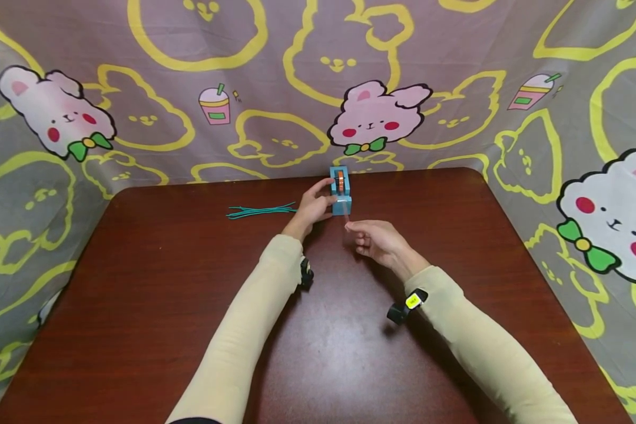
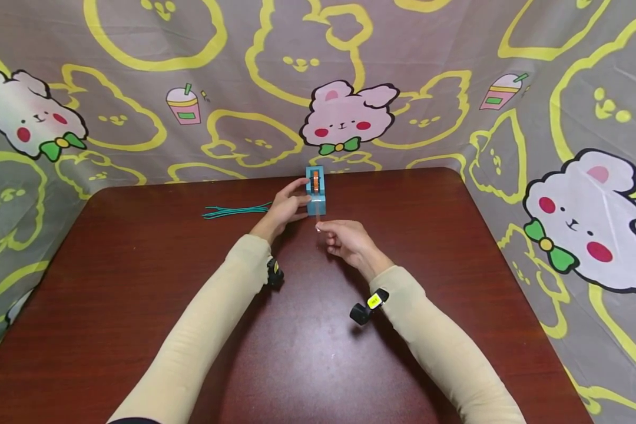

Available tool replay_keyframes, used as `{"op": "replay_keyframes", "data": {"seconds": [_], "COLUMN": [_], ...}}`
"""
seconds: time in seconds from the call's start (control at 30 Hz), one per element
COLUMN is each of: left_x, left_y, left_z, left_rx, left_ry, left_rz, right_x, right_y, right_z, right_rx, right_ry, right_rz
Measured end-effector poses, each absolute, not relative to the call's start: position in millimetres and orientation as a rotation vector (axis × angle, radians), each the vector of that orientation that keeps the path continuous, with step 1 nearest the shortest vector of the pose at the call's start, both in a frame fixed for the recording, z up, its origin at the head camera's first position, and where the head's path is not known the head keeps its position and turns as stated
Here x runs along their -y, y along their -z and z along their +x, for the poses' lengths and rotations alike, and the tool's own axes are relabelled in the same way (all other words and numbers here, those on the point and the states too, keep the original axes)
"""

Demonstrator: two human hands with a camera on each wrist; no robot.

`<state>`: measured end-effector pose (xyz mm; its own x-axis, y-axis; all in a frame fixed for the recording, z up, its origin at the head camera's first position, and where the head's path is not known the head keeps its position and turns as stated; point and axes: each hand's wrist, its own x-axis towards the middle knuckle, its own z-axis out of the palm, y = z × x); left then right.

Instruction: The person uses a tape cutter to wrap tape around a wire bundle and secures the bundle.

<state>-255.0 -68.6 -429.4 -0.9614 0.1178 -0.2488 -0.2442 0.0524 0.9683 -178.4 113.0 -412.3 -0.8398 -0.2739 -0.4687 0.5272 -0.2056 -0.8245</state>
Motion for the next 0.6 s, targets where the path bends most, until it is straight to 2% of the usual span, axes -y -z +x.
{"op": "replay_keyframes", "data": {"seconds": [0.6], "left_x": [67.7], "left_y": [427.8], "left_z": [-255.4], "left_rx": [-2.059], "left_ry": [-1.999], "left_rz": [-0.137], "right_x": [-114.2], "right_y": [412.8], "right_z": [-172.1], "right_rx": [-1.544], "right_ry": [2.076], "right_rz": [0.305]}}
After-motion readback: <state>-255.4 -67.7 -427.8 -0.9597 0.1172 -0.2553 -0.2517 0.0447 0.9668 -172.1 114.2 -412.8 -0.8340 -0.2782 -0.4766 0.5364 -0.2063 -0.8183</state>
